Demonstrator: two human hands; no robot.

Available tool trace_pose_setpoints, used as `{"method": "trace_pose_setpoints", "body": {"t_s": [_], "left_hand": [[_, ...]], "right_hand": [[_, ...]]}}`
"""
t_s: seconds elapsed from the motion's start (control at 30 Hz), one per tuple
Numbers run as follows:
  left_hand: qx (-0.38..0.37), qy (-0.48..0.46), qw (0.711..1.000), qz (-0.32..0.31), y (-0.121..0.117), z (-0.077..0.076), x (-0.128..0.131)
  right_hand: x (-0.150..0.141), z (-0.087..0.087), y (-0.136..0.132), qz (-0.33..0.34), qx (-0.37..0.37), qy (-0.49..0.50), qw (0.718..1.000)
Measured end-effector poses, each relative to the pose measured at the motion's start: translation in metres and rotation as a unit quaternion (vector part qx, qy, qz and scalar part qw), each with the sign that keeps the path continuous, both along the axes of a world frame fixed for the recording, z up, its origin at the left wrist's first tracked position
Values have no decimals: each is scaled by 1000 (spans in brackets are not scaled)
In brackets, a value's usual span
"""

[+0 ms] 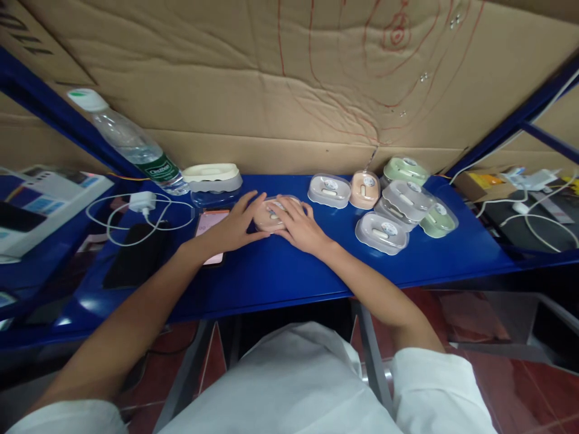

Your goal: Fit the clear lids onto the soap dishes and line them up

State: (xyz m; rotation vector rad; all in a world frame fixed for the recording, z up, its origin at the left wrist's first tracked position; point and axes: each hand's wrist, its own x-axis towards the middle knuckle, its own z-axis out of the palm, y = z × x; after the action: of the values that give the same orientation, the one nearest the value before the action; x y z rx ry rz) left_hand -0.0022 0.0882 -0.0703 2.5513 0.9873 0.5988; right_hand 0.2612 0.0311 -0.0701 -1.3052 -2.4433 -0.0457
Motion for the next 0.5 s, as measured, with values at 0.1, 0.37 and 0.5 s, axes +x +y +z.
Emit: {"method": "trace_pose_setpoints", "body": {"t_s": [0.1, 0.37, 0.5], "left_hand": [[58, -5, 995, 83, 12, 14, -19], [101, -1, 963, 248, 36, 20, -48], [110, 2, 983, 145, 21, 25, -29]], "right_hand": [[4, -3, 4, -52, 36, 5, 998], [9, -5, 15, -44, 47, 44, 997], [23, -3, 22, -41, 41, 140, 988]]}}
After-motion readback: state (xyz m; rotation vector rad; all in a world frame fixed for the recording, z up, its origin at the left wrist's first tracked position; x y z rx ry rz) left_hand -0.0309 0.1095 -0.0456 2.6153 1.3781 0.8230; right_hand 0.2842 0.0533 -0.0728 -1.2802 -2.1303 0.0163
